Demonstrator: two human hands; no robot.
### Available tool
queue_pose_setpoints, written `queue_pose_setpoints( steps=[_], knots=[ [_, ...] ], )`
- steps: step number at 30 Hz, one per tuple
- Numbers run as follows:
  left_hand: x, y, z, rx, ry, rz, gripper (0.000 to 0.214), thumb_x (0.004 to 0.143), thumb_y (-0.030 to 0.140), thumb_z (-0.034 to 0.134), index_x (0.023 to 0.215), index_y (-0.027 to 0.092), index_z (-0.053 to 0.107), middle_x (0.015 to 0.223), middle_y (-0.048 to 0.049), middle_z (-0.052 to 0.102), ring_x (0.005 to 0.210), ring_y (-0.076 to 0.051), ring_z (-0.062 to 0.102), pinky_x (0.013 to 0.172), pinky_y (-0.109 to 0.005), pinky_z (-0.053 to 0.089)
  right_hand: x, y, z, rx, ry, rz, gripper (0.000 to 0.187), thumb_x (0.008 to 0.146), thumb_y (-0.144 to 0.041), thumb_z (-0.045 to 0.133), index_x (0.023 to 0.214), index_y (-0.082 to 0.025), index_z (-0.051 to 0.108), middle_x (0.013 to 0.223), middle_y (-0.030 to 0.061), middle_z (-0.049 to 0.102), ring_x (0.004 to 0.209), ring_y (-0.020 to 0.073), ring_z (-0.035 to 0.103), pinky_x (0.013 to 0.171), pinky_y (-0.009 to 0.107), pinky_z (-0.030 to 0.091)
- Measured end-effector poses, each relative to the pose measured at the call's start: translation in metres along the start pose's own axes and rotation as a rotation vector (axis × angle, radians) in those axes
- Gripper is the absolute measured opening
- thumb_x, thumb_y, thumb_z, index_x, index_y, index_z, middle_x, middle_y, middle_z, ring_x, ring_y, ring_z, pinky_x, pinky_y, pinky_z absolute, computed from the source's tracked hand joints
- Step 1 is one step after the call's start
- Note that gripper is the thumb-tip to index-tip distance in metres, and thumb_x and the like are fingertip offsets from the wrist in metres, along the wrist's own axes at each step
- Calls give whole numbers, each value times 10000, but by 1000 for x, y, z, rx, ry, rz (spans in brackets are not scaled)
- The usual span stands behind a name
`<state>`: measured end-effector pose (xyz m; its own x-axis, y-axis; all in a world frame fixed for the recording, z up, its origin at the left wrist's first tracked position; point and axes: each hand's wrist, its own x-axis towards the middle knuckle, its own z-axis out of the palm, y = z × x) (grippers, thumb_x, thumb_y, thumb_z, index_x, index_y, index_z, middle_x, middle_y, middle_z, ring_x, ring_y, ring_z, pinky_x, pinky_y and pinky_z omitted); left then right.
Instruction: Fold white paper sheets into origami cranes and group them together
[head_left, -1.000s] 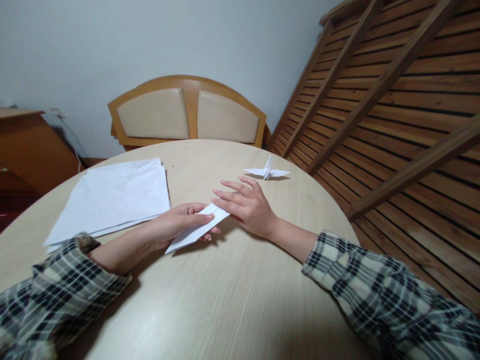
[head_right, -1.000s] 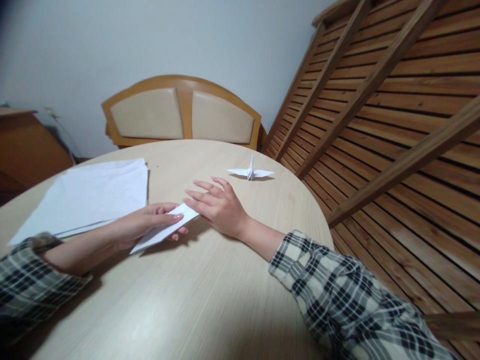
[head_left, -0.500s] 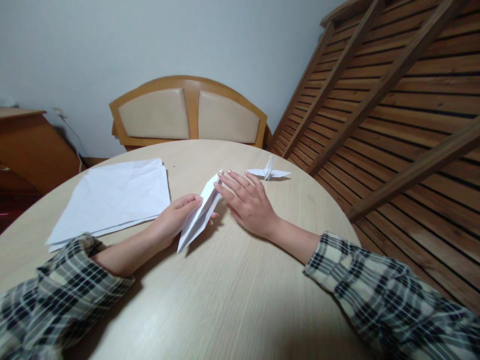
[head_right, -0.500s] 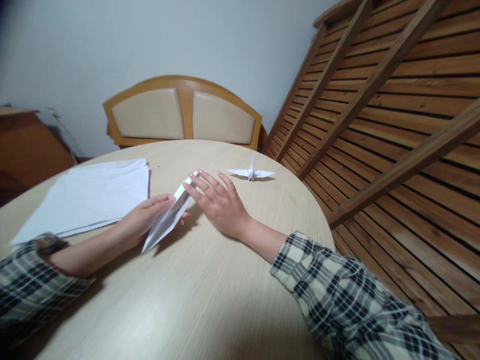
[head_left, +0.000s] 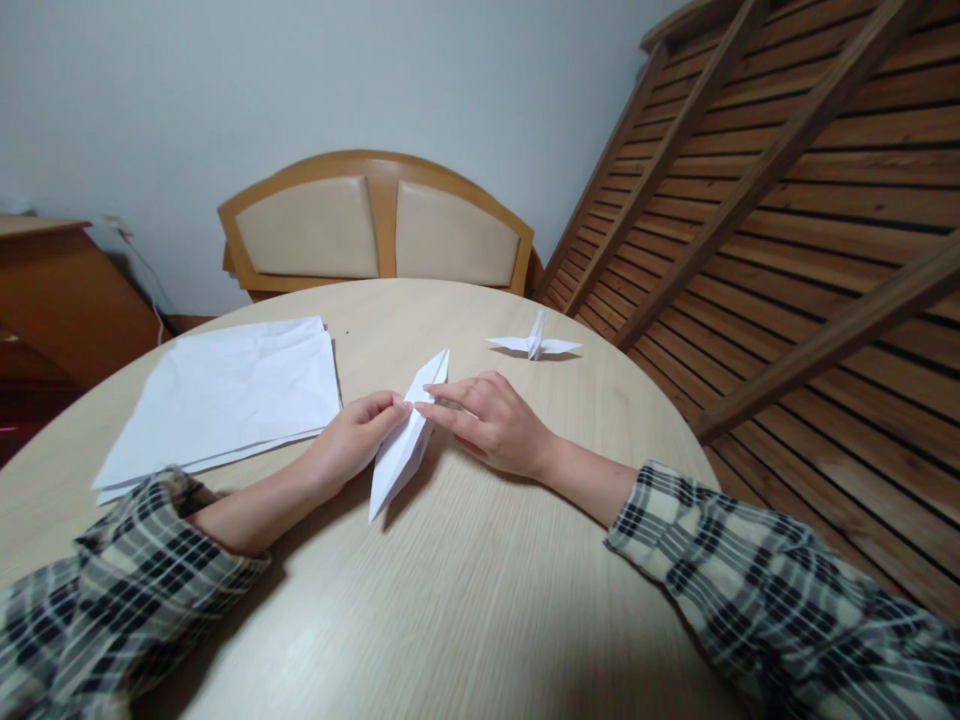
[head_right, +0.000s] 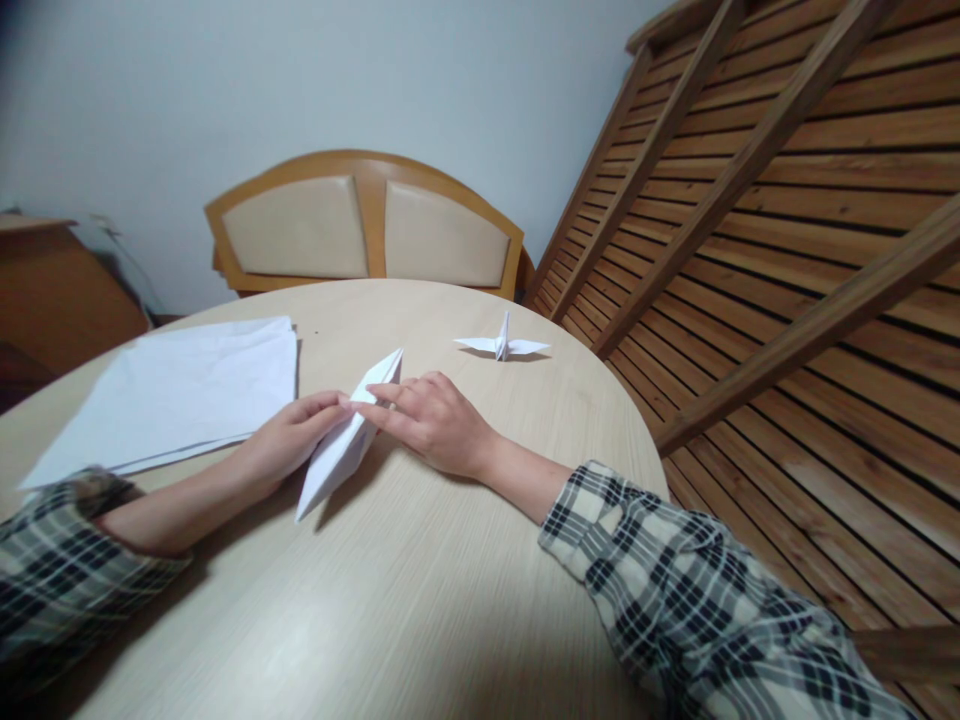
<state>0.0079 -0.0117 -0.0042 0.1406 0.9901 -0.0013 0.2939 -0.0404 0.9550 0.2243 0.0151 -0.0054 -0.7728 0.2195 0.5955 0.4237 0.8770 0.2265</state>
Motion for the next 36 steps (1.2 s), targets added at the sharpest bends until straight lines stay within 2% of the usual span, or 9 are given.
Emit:
queue_pose_setpoints(
  steps=[4, 6, 9, 12, 16, 20, 24, 28, 36],
  knots=[
    [-2, 1, 2, -68, -100, 0, 257, 764, 419, 628, 746, 163, 601, 624, 26, 526, 549, -108, 442, 504, -234, 297, 0, 2, 2, 26, 83, -30, 243, 978, -199, 464, 1126, -181, 655, 1142, 66, 703, 989, 185, 601, 850, 357, 416],
    [-1, -1, 3, -111, -132, -11, 287, 755, 402, 650, 901, 157, 621, 629, 29, 545, 547, -112, 469, 511, -232, 313, 0, 3, 3, 44, 91, -35, 216, 971, -197, 481, 1064, -167, 673, 1097, 66, 722, 956, 178, 621, 863, 356, 425],
    [1, -6, 3, -89, -145, 7, 482, 754, 378, 657, 1165, 153, 543, 588, 61, 510, 525, -120, 476, 512, -236, 316, -1, 4, 5, 76, 57, -39, 206, 962, -182, 489, 1041, -164, 678, 1092, 71, 728, 957, 172, 643, 897, 361, 437],
    [4, -11, 2, 55, -155, 83, 521, 760, 382, 641, 1204, 139, 517, 580, 75, 462, 532, -126, 465, 513, -247, 309, -1, 7, 7, 91, 32, -74, 196, 953, -175, 496, 1010, -159, 682, 1063, 61, 740, 936, 171, 660, 917, 355, 451],
    [5, -11, -1, 230, -177, 161, 531, 796, 398, 596, 1240, 120, 506, 645, 50, 500, 598, -145, 495, 570, -274, 370, -2, 8, 10, 108, -39, -102, 181, 945, -187, 507, 974, -159, 683, 1008, 57, 750, 919, 165, 669, 937, 345, 450],
    [6, -11, -5, 522, -87, 288, 633, 805, 412, 622, 1335, 113, 444, 712, 7, 563, 712, -197, 528, 668, -329, 410, -3, 8, 11, 100, -118, -103, 183, 946, -202, 512, 930, -153, 687, 967, 66, 751, 890, 168, 666, 914, 340, 436],
    [6, -10, -11, 751, -83, 460, 468, 823, 417, 646, 1217, 173, 579, 857, -57, 597, 868, -250, 526, 772, -386, 426, -3, 6, 11, 83, -168, -74, 185, 948, -230, 521, 923, -165, 693, 936, 60, 752, 825, 171, 656, 779, 334, 410],
    [5, -7, -13, 725, -186, 617, 196, 880, 317, 592, 1031, 204, 645, 1058, -83, 616, 1039, -255, 512, 916, -416, 419, -4, 6, 10, 106, -210, -45, 182, 957, -236, 515, 973, -184, 688, 942, 58, 753, 841, 158, 656, 722, 323, 349],
    [5, -13, -19, 663, -350, 672, 170, 921, 192, 474, 990, 194, 630, 1076, -95, 654, 1061, -229, 570, 939, -392, 453, -6, 8, 10, 126, -238, -48, 188, 960, -236, 501, 1023, -209, 676, 1003, 36, 753, 891, 148, 658, 718, 322, 305]
  ],
)
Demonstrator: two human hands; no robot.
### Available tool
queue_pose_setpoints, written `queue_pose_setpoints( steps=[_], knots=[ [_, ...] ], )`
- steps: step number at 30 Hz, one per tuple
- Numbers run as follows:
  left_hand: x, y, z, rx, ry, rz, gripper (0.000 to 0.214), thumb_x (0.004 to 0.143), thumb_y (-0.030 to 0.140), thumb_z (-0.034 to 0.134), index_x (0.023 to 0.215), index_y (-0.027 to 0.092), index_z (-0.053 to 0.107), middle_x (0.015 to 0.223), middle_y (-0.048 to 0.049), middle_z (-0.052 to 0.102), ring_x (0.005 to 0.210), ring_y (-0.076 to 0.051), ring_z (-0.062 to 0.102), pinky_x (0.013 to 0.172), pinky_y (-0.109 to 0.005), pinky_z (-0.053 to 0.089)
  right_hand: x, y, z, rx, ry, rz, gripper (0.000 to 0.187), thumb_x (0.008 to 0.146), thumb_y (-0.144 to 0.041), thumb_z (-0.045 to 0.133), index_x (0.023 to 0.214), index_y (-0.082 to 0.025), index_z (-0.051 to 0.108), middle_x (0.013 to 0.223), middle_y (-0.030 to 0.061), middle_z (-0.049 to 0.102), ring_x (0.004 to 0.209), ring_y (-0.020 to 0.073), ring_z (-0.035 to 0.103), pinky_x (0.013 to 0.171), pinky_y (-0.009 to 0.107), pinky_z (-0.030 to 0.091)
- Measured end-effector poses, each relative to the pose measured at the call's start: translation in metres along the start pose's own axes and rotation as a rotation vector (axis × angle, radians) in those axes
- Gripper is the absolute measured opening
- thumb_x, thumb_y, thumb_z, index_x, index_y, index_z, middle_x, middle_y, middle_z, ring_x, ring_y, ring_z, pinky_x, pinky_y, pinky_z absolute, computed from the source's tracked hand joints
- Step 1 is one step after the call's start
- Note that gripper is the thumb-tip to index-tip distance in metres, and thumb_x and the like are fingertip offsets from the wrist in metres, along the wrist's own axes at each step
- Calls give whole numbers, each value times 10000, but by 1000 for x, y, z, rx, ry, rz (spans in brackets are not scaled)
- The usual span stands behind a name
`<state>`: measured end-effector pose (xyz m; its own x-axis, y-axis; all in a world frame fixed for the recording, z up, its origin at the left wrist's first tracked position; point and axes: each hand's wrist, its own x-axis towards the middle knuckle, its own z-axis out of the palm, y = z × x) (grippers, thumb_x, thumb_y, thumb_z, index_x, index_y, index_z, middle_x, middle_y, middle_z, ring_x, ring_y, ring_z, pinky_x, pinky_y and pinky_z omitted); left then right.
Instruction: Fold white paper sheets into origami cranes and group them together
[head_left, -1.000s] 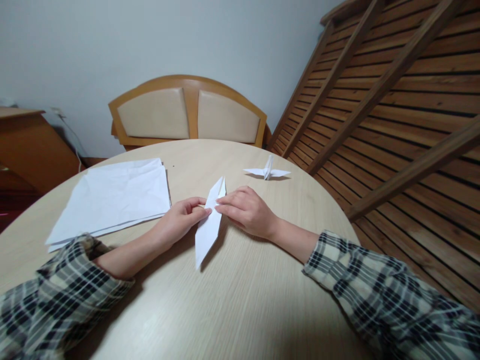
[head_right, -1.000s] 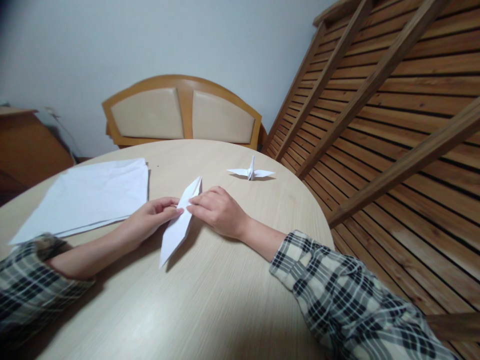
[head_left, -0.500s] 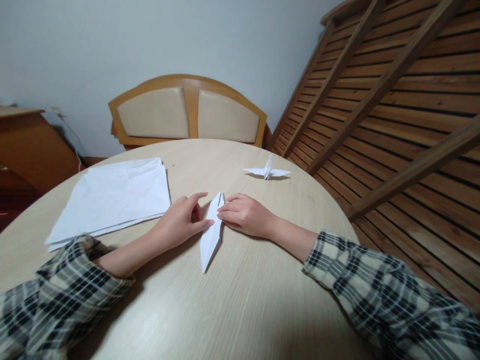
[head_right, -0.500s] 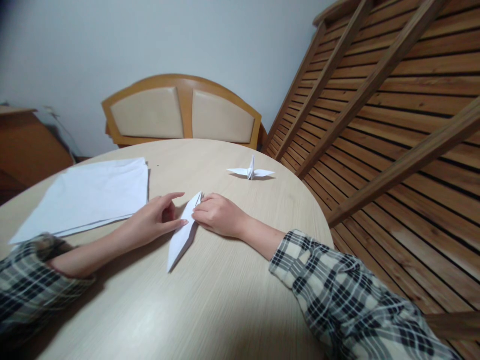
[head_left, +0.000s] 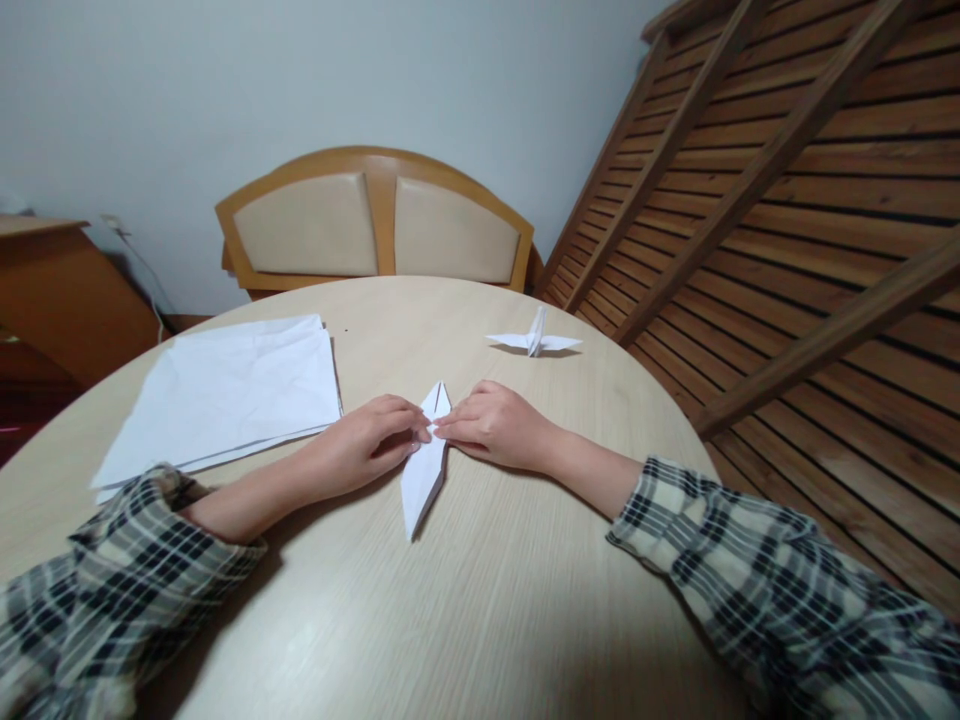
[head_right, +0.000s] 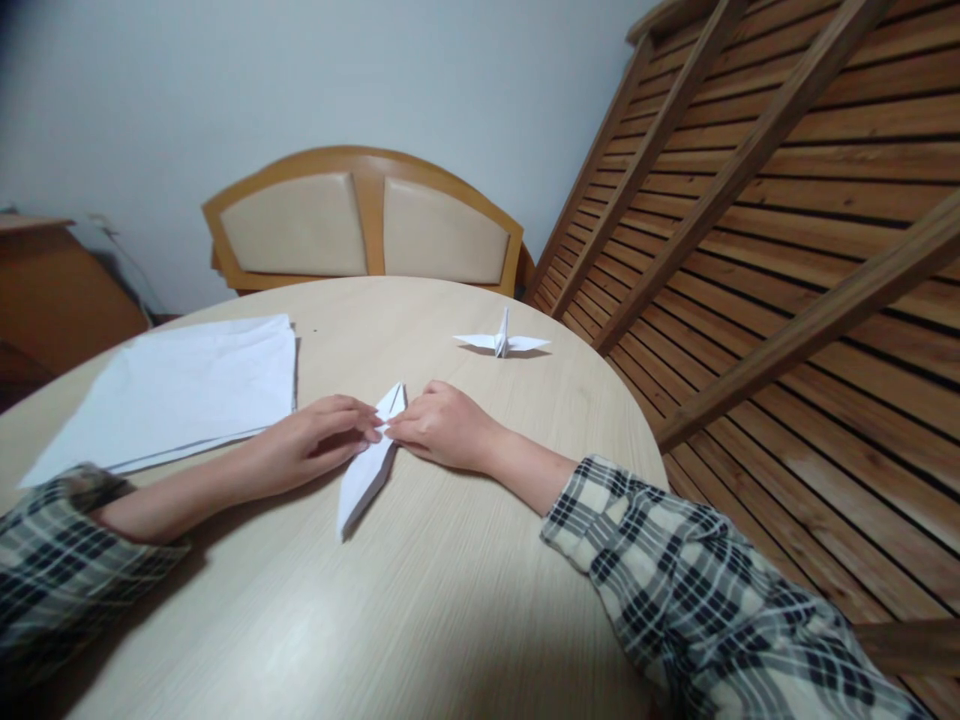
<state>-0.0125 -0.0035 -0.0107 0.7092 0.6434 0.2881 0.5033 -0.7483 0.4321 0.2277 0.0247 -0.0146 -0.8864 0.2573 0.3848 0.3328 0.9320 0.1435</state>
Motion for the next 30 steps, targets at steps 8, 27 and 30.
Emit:
queue_pose_setpoints(
  steps=[8, 27, 30],
  knots=[
    [-4, -7, -7, 0, -64, 59, 242, 880, 135, 484, 1083, 192, 600, 1115, -91, 650, 1105, -234, 552, 972, -406, 430, 1, -4, -4, 24, -57, 4, 174, 947, -229, 491, 938, -181, 658, 910, 44, 743, 835, 155, 632, 771, 329, 308],
    [2, -9, -1, 24, 78, -140, 252, 915, 350, 503, 751, 187, 603, 839, -58, 623, 841, -216, 567, 778, -345, 441, 8, -8, 10, 282, 97, 353, 208, 915, -285, 572, 765, -171, 658, 923, 49, 671, 887, 179, 550, 825, 335, 379],
    [4, -9, 1, 16, 96, -153, 258, 909, 363, 502, 741, 184, 582, 872, -67, 615, 863, -222, 562, 803, -354, 442, 10, -8, 12, 299, 106, 417, 189, 864, -303, 651, 730, -171, 656, 874, 38, 657, 871, 177, 547, 813, 324, 384]
  ],
)
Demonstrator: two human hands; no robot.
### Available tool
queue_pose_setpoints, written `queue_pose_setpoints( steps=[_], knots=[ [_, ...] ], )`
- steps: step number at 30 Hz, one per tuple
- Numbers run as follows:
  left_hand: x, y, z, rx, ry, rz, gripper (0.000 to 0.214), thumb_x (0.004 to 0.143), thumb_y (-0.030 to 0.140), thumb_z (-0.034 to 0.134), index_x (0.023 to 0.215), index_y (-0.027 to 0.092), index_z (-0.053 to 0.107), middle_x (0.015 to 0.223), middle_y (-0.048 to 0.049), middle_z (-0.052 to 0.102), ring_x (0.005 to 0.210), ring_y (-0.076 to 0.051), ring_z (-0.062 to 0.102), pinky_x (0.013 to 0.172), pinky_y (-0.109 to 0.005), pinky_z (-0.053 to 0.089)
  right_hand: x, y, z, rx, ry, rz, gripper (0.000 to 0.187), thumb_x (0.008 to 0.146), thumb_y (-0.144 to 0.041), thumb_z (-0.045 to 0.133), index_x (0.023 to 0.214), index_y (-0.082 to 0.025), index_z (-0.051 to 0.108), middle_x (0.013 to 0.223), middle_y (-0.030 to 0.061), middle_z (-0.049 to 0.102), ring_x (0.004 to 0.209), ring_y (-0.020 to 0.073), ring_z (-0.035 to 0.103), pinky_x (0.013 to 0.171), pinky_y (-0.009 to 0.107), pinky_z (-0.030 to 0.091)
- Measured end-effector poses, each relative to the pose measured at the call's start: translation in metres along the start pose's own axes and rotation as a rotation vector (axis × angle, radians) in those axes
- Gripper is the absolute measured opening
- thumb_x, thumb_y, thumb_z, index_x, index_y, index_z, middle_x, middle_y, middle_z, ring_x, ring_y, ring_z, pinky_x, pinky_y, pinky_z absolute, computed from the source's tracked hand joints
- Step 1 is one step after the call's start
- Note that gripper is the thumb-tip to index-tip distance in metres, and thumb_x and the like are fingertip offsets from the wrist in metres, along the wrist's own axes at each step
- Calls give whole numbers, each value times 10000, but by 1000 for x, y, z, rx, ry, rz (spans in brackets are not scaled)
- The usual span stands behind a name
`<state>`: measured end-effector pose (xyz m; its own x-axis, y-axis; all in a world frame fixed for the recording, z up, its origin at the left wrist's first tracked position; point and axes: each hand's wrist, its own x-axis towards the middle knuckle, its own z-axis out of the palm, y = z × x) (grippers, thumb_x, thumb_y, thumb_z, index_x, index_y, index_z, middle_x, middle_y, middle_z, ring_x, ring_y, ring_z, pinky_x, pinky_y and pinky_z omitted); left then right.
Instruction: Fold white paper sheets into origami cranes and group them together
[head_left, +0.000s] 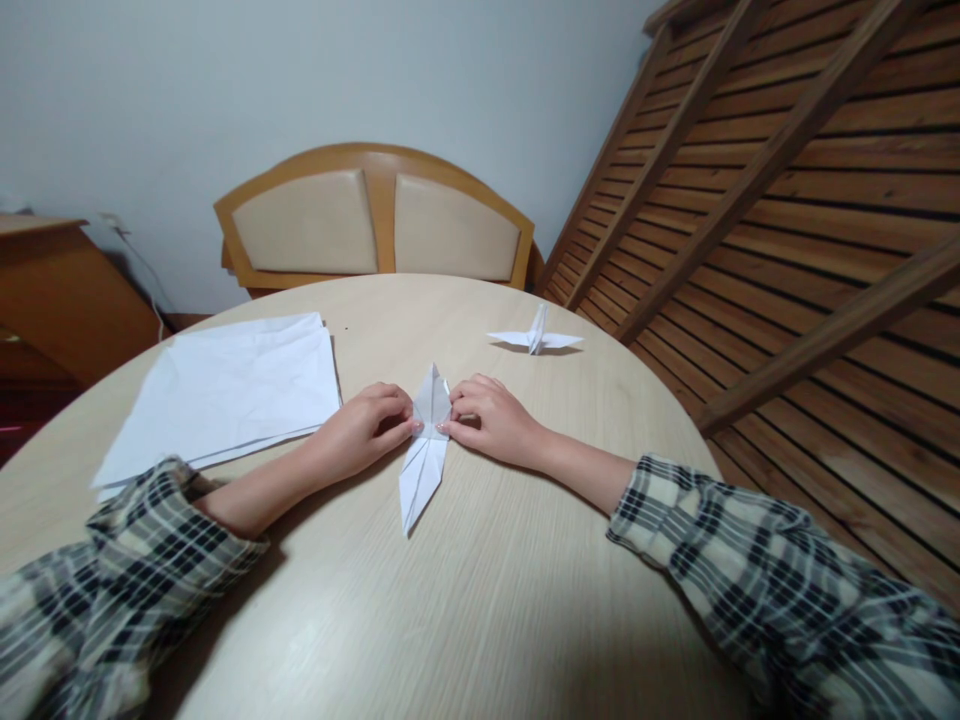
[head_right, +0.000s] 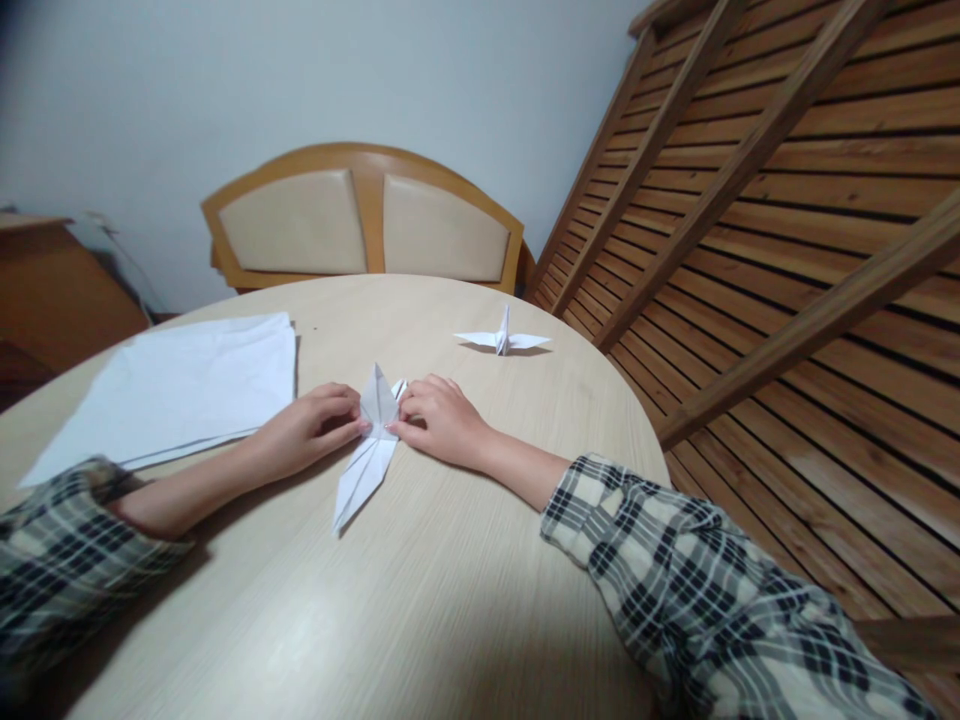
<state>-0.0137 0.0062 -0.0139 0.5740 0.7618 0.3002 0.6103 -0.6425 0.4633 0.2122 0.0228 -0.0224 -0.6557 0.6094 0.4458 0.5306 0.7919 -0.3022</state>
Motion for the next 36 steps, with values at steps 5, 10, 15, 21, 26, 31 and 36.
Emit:
queue_pose_setpoints(
  steps=[5, 10, 15, 21, 26, 31, 36],
  knots=[
    [2, -2, 2, -33, 11, -14, 277, 897, 370, 507, 694, 188, 552, 873, -65, 608, 864, -219, 555, 820, -361, 438, 2, -4, 2, -12, 2, 77, 249, 843, -336, 681, 666, -165, 643, 820, 32, 629, 835, 168, 528, 797, 314, 382],
    [2, -7, 5, 13, 27, -22, 293, 874, 400, 558, 674, 186, 548, 977, -85, 610, 946, -239, 551, 881, -395, 420, 5, -6, 2, -9, 10, 109, 310, 906, -298, 601, 626, -168, 626, 778, 25, 601, 813, 154, 523, 790, 307, 376],
    [1, -9, 7, 70, 53, -23, 231, 854, 402, 609, 825, 197, 508, 970, -76, 592, 937, -249, 535, 856, -406, 429, 6, -3, 5, 44, 35, 167, 244, 857, -263, 644, 655, -171, 543, 713, 0, 568, 745, 142, 517, 752, 298, 395],
    [-1, -5, 5, 52, 85, 8, 264, 871, 379, 608, 1061, 205, 551, 1129, -105, 526, 1099, -266, 504, 958, -433, 419, 3, -3, 9, 216, 137, 288, 409, 736, -217, 719, 1038, -192, 444, 896, 2, 576, 780, 141, 578, 732, 309, 481],
    [-2, -5, 5, 113, 35, 10, 248, 905, 371, 565, 1104, 244, 641, 1275, -124, 502, 1227, -303, 458, 1030, -496, 380, 0, -5, 8, 125, 169, 206, 567, 754, -209, 718, 1226, -207, 405, 1217, 108, 503, 984, 188, 582, 852, 390, 513],
    [-3, -9, 7, 133, 39, 43, 282, 919, 367, 556, 1131, 223, 674, 1338, -150, 510, 1285, -315, 429, 1059, -511, 357, -1, -9, 4, -81, 109, 135, 435, 823, -253, 682, 1227, -202, 532, 1258, 120, 534, 1182, 252, 488, 977, 445, 411],
    [-3, -10, 8, 170, 50, 65, 302, 923, 350, 555, 1141, 198, 697, 1355, -171, 524, 1244, -312, 467, 1039, -507, 383, 2, -10, 1, -163, -55, 152, 191, 914, -328, 586, 1011, -200, 688, 1033, 66, 663, 1067, 238, 542, 916, 400, 370]
  ],
)
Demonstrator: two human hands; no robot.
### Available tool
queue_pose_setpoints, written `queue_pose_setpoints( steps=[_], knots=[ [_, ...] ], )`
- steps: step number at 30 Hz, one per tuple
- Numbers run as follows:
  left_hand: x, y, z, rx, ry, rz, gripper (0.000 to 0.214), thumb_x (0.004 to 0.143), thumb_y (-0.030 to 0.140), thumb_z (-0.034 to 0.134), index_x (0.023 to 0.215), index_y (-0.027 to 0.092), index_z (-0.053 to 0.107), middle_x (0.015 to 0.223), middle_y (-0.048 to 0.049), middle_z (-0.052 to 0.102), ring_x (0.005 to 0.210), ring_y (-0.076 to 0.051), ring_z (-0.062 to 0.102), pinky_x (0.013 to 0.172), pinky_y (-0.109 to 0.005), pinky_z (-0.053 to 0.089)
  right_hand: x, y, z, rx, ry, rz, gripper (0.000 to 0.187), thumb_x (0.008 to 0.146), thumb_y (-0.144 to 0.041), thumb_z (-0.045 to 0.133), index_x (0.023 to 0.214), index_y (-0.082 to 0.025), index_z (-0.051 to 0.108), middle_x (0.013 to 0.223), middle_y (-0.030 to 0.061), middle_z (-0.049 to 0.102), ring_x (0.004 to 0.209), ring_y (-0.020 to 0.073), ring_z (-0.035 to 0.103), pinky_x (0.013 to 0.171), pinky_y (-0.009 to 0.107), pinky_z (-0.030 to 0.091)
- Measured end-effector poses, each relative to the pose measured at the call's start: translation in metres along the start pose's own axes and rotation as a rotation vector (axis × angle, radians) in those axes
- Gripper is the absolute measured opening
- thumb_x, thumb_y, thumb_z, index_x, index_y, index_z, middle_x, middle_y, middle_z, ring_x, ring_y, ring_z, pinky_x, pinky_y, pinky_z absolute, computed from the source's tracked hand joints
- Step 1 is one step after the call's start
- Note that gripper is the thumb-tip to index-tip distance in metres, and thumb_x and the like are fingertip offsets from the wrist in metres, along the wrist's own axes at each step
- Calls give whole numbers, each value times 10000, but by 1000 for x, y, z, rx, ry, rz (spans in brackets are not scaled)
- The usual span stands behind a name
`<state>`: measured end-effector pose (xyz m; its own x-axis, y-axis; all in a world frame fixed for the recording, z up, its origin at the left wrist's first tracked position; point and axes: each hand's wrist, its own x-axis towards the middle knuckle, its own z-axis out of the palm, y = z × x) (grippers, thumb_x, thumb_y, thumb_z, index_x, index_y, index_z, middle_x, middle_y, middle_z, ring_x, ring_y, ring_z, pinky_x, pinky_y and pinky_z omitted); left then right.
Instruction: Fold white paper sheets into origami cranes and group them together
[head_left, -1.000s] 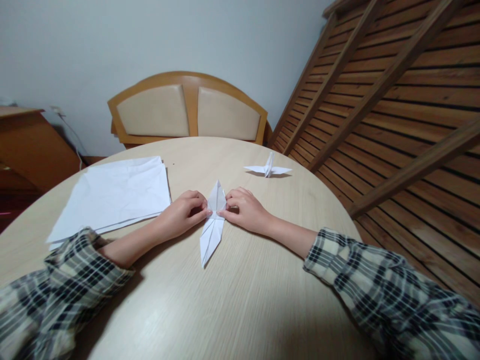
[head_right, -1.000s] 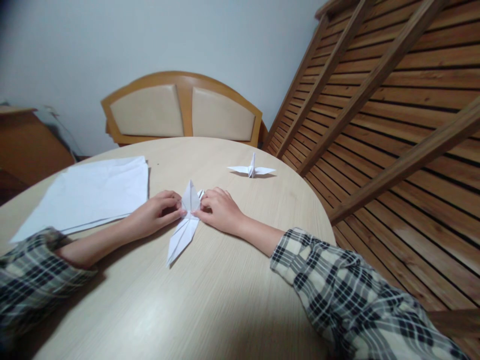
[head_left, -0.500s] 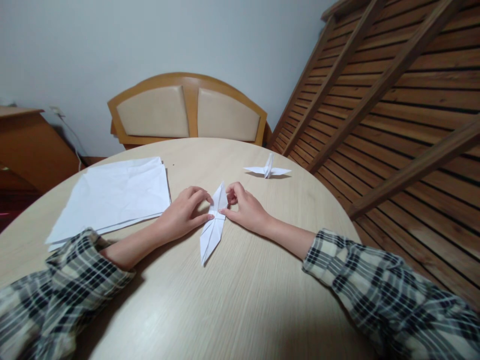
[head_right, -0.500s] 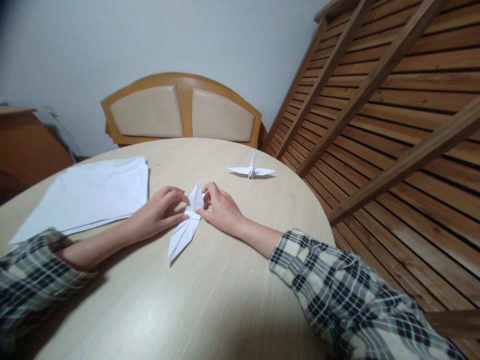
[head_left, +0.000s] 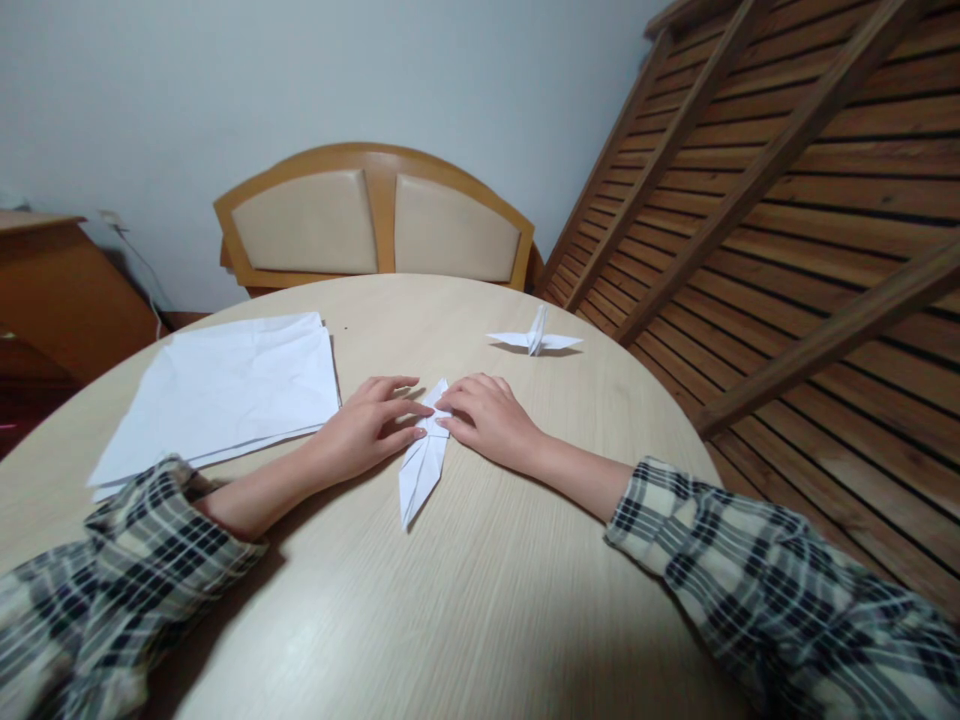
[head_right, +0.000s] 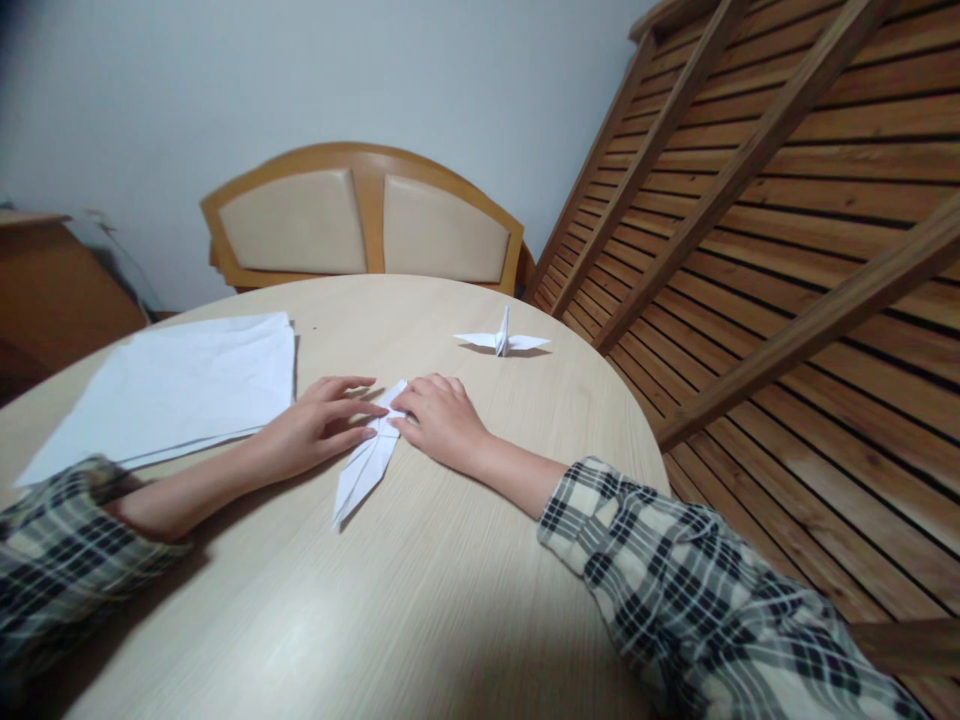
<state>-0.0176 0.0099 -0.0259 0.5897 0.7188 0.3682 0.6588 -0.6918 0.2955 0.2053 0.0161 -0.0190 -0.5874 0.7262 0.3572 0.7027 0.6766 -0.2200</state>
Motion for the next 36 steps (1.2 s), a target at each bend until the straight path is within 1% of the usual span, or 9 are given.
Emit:
queue_pose_setpoints(
  steps=[3, 7, 11, 16, 20, 26, 28, 31, 36],
  knots=[
    [2, 0, -1, 22, -6, 38, 304, 935, 332, 535, 1155, 198, 695, 1344, -152, 568, 1226, -299, 489, 1032, -500, 401, 1, 0, -1, 11, -3, 16, 202, 917, -334, 587, 1033, -208, 693, 1040, 57, 673, 1051, 225, 552, 894, 369, 360],
    [5, 1, -1, 34, -69, 143, 339, 965, 261, 459, 1231, 164, 647, 1272, -103, 658, 1203, -251, 534, 1038, -435, 426, 1, 2, -2, 12, -2, 23, 182, 913, -321, 595, 1014, -205, 693, 1028, 56, 689, 1030, 216, 555, 898, 357, 342],
    [6, 3, -3, 77, -92, 150, 366, 977, 250, 412, 1269, 171, 618, 1265, -85, 667, 1183, -252, 549, 1012, -440, 448, 0, 2, -4, -5, 12, -7, 146, 908, -292, 602, 974, -200, 693, 1033, 61, 696, 1042, 219, 546, 914, 364, 324],
    [4, 4, -5, 130, -123, 133, 369, 971, 287, 436, 1289, 201, 603, 1269, -78, 664, 1186, -269, 536, 1015, -473, 425, -2, 3, -7, -22, 36, -153, 163, 922, -306, 581, 921, -188, 693, 1012, 60, 707, 1035, 219, 540, 930, 375, 303],
    [5, 5, -7, 149, -136, 126, 382, 971, 304, 430, 1295, 191, 598, 1284, -75, 654, 1183, -271, 530, 1020, -469, 414, -4, 9, -11, 3, -9, -243, 222, 897, -380, 613, 979, -189, 692, 1001, 52, 715, 996, 213, 562, 891, 361, 321],
    [4, 7, -9, 151, -159, 115, 432, 921, 164, 391, 1310, 150, 578, 1297, -85, 642, 1206, -263, 516, 1052, -469, 388, -3, 17, -11, -127, -18, -389, 239, 966, -300, 495, 1027, -179, 692, 957, 74, 740, 908, 189, 607, 876, 362, 326],
    [2, 6, -9, 145, -158, 111, 474, 870, 123, 411, 1317, 142, 568, 1303, -91, 635, 1223, -269, 504, 1059, -474, 381, -2, 17, -9, -198, 0, -430, 255, 981, -265, 456, 1012, -170, 690, 922, 78, 745, 877, 182, 616, 874, 359, 329],
    [0, 6, -8, 131, -139, 108, 504, 828, 110, 442, 1314, 147, 567, 1292, -95, 641, 1228, -278, 502, 1052, -476, 387, -2, 16, -8, -246, 16, -431, 240, 977, -213, 453, 975, -168, 688, 866, 68, 747, 815, 172, 625, 859, 351, 338],
    [1, 7, -8, 98, -44, 110, 414, 887, 258, 517, 1288, 178, 582, 1233, -111, 671, 1177, -292, 544, 997, -481, 429, -3, 14, -10, -174, 71, -378, 256, 976, -207, 444, 940, -160, 693, 850, 66, 747, 774, 167, 622, 842, 344, 354]
  ],
)
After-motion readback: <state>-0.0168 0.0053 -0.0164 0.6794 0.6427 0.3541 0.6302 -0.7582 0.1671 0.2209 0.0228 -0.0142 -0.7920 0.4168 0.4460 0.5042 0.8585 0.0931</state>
